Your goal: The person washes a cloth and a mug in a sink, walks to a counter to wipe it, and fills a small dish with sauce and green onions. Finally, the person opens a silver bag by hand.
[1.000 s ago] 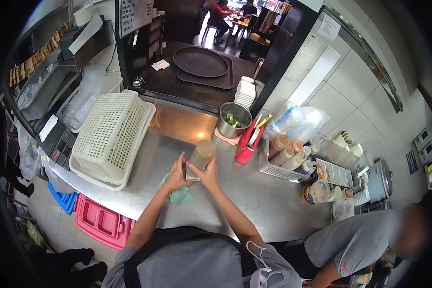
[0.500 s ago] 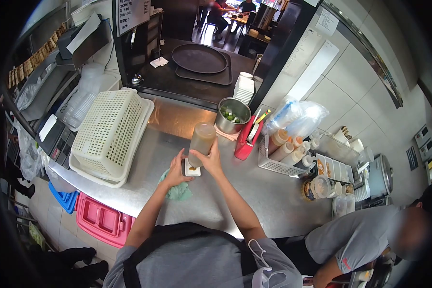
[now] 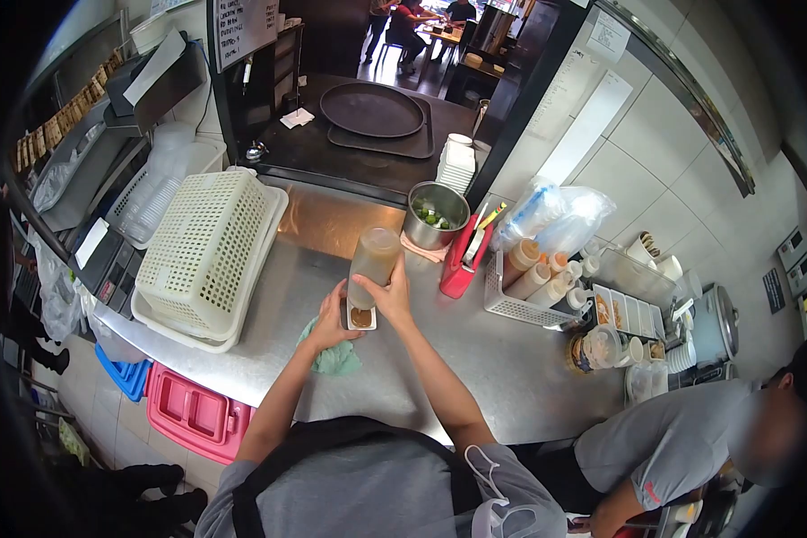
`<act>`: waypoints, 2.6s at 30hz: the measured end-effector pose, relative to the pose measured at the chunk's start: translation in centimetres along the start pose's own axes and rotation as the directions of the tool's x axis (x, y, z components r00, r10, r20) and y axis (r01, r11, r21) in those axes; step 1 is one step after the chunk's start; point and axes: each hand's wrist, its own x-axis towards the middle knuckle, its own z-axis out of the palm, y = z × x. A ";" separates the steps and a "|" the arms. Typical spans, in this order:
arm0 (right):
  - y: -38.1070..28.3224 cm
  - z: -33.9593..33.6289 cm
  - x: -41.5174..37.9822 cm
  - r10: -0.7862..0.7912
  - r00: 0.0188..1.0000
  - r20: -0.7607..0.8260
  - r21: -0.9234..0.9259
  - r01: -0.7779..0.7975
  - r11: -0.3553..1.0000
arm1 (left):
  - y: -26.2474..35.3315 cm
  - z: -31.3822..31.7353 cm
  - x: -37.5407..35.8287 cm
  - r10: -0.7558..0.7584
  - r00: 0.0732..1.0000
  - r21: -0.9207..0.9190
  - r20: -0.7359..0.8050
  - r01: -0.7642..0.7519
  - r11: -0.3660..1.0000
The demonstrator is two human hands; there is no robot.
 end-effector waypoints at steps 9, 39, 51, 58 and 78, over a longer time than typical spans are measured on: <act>-1.4 0.1 -0.8 -0.042 0.999 -0.020 -0.023 0.041 0.999 | 0.1 -0.1 0.1 0.005 1.000 0.004 -0.006 -0.005 1.000; 0.1 0.0 -1.5 -0.063 0.990 -0.127 -0.035 0.059 0.998 | 0.3 -0.3 0.0 -0.002 1.000 -0.034 -0.012 0.002 0.999; 0.7 -0.2 -1.8 -0.064 0.991 -0.120 -0.094 0.053 0.994 | 0.4 -0.3 0.0 -0.026 1.000 -0.043 0.015 0.026 0.999; 0.7 -0.2 -1.9 -0.066 0.990 -0.123 -0.103 0.053 0.993 | 0.4 -0.3 -0.1 -0.032 0.999 -0.031 0.023 0.033 0.999; 0.9 0.0 -4.4 -0.129 0.977 -0.169 -0.099 0.113 0.989 | 0.5 -0.3 -0.1 -0.013 1.000 -0.043 0.006 0.014 0.999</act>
